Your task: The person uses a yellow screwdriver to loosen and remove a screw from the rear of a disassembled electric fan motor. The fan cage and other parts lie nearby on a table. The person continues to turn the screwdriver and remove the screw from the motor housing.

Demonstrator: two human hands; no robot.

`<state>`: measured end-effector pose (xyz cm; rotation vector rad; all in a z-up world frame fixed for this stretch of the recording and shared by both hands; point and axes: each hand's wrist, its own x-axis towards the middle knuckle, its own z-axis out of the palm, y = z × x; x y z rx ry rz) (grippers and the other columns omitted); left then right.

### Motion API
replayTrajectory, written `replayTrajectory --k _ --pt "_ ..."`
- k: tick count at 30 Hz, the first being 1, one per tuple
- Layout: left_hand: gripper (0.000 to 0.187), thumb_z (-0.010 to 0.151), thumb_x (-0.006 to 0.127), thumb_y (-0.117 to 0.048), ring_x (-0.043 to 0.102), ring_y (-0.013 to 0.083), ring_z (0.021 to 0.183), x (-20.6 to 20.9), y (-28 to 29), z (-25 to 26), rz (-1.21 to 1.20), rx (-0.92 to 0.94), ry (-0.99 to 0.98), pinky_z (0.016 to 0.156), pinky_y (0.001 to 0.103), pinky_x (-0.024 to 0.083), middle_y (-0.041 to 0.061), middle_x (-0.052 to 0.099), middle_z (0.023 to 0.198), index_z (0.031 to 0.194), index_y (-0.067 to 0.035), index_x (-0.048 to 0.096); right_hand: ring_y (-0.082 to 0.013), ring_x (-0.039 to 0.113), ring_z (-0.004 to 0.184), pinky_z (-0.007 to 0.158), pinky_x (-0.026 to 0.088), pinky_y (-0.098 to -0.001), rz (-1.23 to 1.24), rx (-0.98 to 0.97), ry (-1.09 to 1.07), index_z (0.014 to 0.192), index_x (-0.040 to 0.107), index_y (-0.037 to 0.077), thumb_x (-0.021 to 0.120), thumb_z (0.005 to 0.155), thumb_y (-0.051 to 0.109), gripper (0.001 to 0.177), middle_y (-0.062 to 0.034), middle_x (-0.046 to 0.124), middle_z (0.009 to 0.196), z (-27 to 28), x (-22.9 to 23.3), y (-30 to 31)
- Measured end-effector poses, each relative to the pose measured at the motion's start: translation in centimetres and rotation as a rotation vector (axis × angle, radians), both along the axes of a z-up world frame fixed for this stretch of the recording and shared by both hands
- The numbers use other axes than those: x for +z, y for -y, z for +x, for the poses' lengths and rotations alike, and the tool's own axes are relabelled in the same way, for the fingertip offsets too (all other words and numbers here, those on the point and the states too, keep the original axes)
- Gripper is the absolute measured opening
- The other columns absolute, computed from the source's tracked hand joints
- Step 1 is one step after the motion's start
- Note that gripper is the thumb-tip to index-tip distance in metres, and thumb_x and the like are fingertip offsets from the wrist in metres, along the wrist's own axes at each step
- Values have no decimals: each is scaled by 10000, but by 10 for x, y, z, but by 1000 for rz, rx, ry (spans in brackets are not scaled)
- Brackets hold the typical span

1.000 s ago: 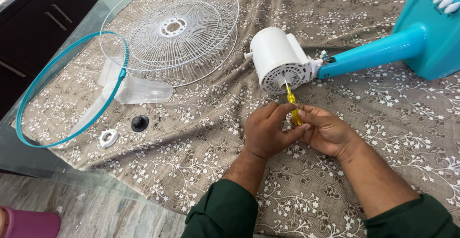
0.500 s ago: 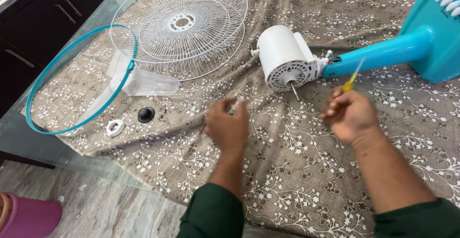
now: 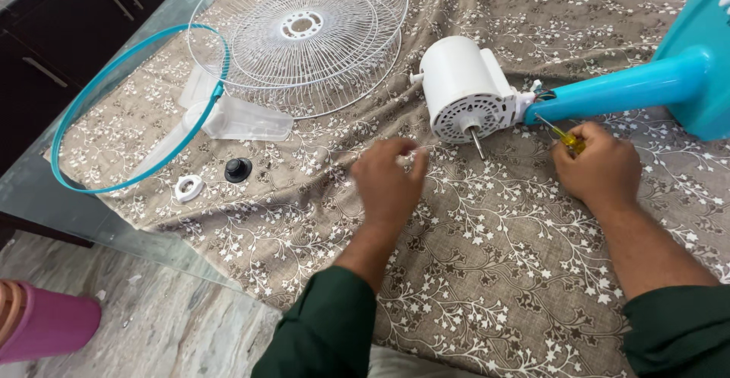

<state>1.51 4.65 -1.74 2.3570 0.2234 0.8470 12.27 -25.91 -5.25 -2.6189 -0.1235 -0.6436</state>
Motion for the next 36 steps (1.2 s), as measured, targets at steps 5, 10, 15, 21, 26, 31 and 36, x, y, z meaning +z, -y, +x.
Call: replayTrajectory --k 5,10,15,21,26,31,36 --pt "190 919 750 -386 666 194 832 8 32 33 221 -93 216 907 417 384 -14 726 881 949 -198 750 -318 715 715 695 575 -453 15 -4 -6 1008 753 132 799 908 367 259 -110 726 797 -3 9 -4" --pt "191 926 758 -396 650 203 790 17 39 55 351 18 260 900 429 395 -31 692 785 850 -221 754 -299 715 715 695 573 -443 61 0 0 1006 748 128 794 917 372 263 -100 723 804 -3 8 -2" --pt "202 904 751 -400 639 204 789 20 40 58 416 50 341 913 447 393 -39 678 778 826 -214 737 -294 713 693 674 567 -442 48 -17 -42 985 746 122 802 913 376 270 -95 726 789 -1 8 -2" --pt "117 937 724 -294 640 207 806 22 38 61 544 -31 348 963 457 401 -28 674 811 873 -197 742 -281 713 697 666 567 -429 42 14 9 960 740 116 811 924 364 261 -93 727 803 0 5 -1" --pt "104 905 672 -175 639 211 835 26 34 64 694 -84 414 999 446 411 -9 677 874 979 -163 744 -279 713 704 664 566 -424 40 27 51 934 741 112 823 924 353 255 -93 728 805 -1 5 -1" --pt "32 861 660 -146 640 220 789 35 34 73 831 -150 281 974 469 434 17 655 796 877 -137 687 -285 714 693 658 566 -434 51 11 18 953 742 118 820 921 362 258 -96 724 787 -2 8 -2" --pt "30 846 640 -154 618 220 768 37 28 77 951 -198 349 982 474 435 26 595 767 835 -136 619 -302 712 693 651 566 -445 58 5 18 965 746 122 817 910 355 250 -103 724 785 -4 9 -3"
